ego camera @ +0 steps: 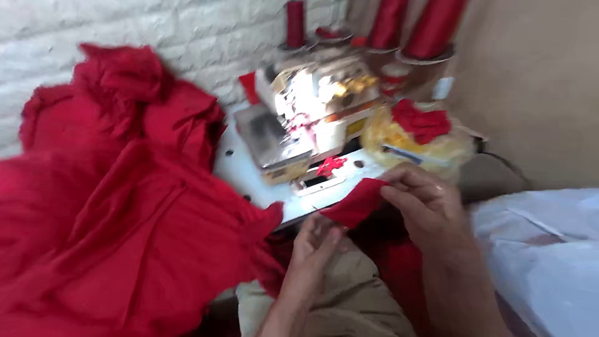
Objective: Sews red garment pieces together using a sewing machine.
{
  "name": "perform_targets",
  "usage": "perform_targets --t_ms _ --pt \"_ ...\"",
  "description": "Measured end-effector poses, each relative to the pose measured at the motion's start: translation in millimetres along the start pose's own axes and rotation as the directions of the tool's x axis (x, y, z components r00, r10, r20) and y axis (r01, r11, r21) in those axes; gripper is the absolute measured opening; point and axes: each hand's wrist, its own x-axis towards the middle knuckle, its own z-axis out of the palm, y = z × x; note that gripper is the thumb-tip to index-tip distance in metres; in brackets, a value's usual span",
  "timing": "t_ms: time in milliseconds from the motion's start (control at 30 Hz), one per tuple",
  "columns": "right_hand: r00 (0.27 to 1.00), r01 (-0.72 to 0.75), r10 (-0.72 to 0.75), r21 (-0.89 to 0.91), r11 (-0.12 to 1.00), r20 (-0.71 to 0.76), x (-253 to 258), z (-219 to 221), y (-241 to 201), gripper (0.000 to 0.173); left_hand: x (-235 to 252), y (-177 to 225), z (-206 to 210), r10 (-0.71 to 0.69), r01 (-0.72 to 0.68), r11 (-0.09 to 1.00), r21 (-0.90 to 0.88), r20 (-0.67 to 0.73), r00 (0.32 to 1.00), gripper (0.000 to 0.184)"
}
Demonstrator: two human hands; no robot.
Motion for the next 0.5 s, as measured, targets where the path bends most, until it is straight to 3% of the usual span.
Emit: perform_targets --t_ms 67,133,200,267,333,400,500 --pt "0.999 0.014 -0.015 0.023 1.000 0.044 -17 15 7 0.011 -6 0 -6 0.068 -0.073 0.996 -0.047 -0.096 0.993 0.014" --pt "0.993 0.001 -0.012 0.093 0.996 0.116 -30 20 18 0.014 -14 1 -15 0.170 -0.166 0.985 0.049 -0.084 0.982 0.013" --pt "0.982 -0.034 0.016 0.095 0.995 0.187 -39 21 27 0.016 -25 9 -23 0.204 -0.187 0.935 0.300 -0.025 0.979 0.015" --pt "0.970 -0.026 0.029 -0.017 1.000 0.243 -44 24 33 0.025 -37 19 -26 0.149 -0.135 0.775 0.617 0.029 0.988 0.021" --pt "0.935 0.012 0.005 -0.043 0.999 0.355 -47 31 35 0.045 -45 24 -26 0.098 -0.148 0.542 0.827 0.112 0.989 0.018" --pt "0.881 0.015 -0.010 -0.007 1.000 0.473 -49 42 33 0.050 -48 27 -24 0.056 -0.147 0.386 0.911 0.136 0.989 0.015" --pt "0.833 0.016 0.008 -0.038 0.999 0.554 -56 53 38 0.039 -50 36 -23 0.003 -0.051 0.303 0.952 0.053 0.999 0.012"
